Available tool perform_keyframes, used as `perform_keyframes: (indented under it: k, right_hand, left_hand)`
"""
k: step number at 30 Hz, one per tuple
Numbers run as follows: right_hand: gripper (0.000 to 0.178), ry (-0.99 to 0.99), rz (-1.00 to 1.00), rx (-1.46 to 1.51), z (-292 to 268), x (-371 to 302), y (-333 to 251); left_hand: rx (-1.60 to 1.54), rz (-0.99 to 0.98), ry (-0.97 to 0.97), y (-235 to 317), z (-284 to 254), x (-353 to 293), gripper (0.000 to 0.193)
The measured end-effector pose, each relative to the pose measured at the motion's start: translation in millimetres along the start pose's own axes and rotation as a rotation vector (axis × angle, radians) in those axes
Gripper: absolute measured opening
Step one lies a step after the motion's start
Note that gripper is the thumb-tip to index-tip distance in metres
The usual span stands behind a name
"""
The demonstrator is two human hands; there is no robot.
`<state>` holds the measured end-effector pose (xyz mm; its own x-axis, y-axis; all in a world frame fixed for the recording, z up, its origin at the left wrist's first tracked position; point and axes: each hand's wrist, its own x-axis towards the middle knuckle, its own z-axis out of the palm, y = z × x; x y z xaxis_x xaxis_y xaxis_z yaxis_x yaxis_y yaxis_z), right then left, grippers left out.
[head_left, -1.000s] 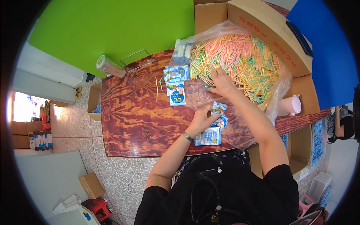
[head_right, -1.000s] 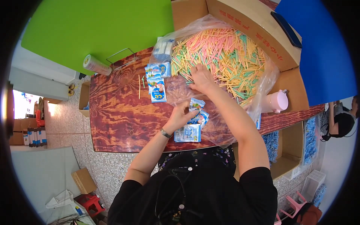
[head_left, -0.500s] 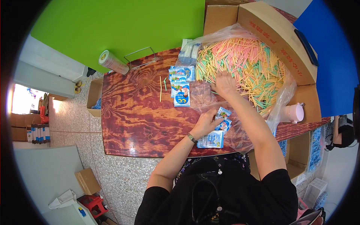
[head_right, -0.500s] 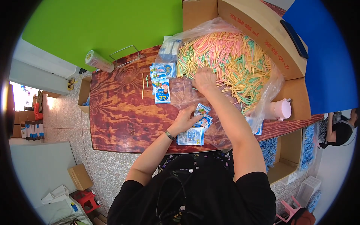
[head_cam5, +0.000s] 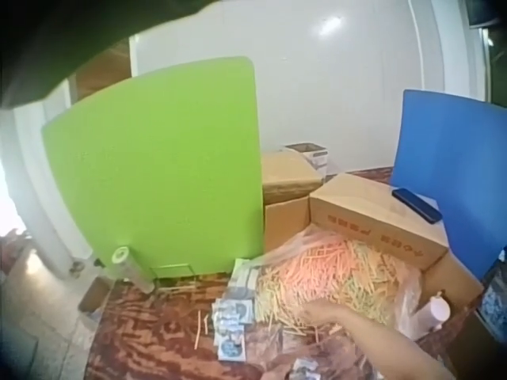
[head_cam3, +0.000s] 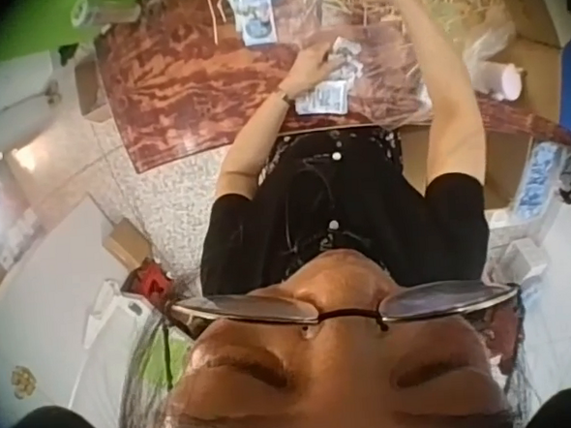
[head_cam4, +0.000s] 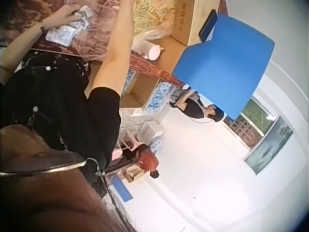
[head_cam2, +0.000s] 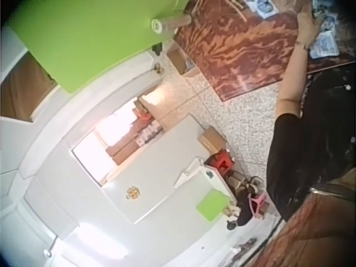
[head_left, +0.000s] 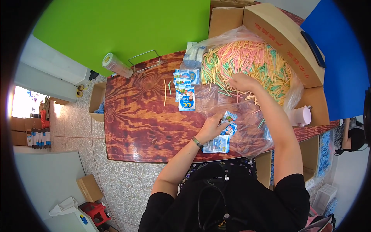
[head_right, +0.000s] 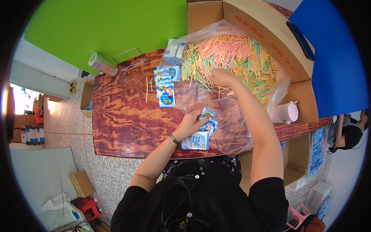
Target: Packaging small blue packets into a cardboard box containing colorful padding material.
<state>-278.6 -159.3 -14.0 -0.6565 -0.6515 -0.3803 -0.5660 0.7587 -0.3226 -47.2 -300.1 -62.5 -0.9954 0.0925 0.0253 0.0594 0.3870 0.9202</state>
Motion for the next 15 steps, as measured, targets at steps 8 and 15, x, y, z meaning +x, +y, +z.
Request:
perform_keyframes:
  k: [8, 15]
  right_hand:
    - [0.028, -0.279, -0.153, -0.366, -13, -63, -1]
    - [0.023, -0.388, 0.104, -0.981, 56, -57, -21]
  left_hand:
    - [-0.177, -0.053, 0.074, -6, -3, -3, 0.028]
    - [-0.206, -0.098, 0.013, -12, -3, -6, 0.024]
